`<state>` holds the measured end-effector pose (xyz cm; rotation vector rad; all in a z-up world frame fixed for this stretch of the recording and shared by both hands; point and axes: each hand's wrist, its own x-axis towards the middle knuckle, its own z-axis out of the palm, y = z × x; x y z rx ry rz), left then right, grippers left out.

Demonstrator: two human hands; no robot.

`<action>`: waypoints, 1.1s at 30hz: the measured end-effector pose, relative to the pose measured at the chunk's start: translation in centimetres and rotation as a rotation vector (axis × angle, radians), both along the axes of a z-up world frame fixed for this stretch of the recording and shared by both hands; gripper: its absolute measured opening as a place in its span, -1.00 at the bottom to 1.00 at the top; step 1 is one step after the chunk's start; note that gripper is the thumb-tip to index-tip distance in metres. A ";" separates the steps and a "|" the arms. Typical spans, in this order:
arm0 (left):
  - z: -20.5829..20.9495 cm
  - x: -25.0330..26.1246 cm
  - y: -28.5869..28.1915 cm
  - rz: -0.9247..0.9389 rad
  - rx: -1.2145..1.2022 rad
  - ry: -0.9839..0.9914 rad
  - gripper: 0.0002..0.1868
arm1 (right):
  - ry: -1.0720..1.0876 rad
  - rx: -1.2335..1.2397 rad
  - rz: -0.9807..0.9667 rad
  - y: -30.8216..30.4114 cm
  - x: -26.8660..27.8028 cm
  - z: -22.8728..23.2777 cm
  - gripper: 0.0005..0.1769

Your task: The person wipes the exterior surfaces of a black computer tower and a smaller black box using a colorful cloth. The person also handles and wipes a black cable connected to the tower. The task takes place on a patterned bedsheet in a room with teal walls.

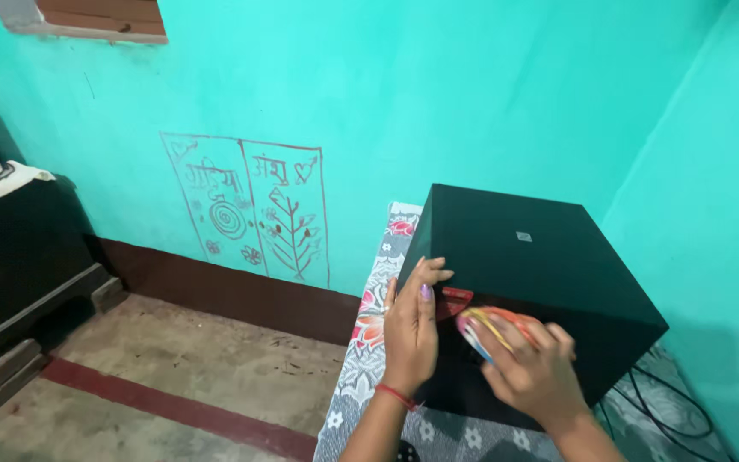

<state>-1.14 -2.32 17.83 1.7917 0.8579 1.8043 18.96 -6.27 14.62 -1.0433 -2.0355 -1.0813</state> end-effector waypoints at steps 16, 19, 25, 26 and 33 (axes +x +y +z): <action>-0.2 1.2 0.2 -0.023 -0.027 -0.186 -0.55 | 0.194 0.077 -0.066 -2.2 3.7 -0.2 -0.46; -0.3 1.3 0.5 0.027 0.018 -0.144 -0.56 | 0.103 0.116 0.066 -0.2 -0.3 1.8 -0.52; -0.6 0.8 0.6 0.145 0.096 0.025 -0.57 | -0.039 0.168 -0.014 1.2 -3.4 4.4 -0.62; -0.6 0.8 0.6 0.154 0.105 0.035 -0.57 | -0.017 0.175 0.002 1.1 -3.2 4.5 -0.62; -0.5 0.8 0.6 0.135 0.092 -0.020 -0.55 | 0.082 0.193 0.017 0.5 0.8 3.7 -0.57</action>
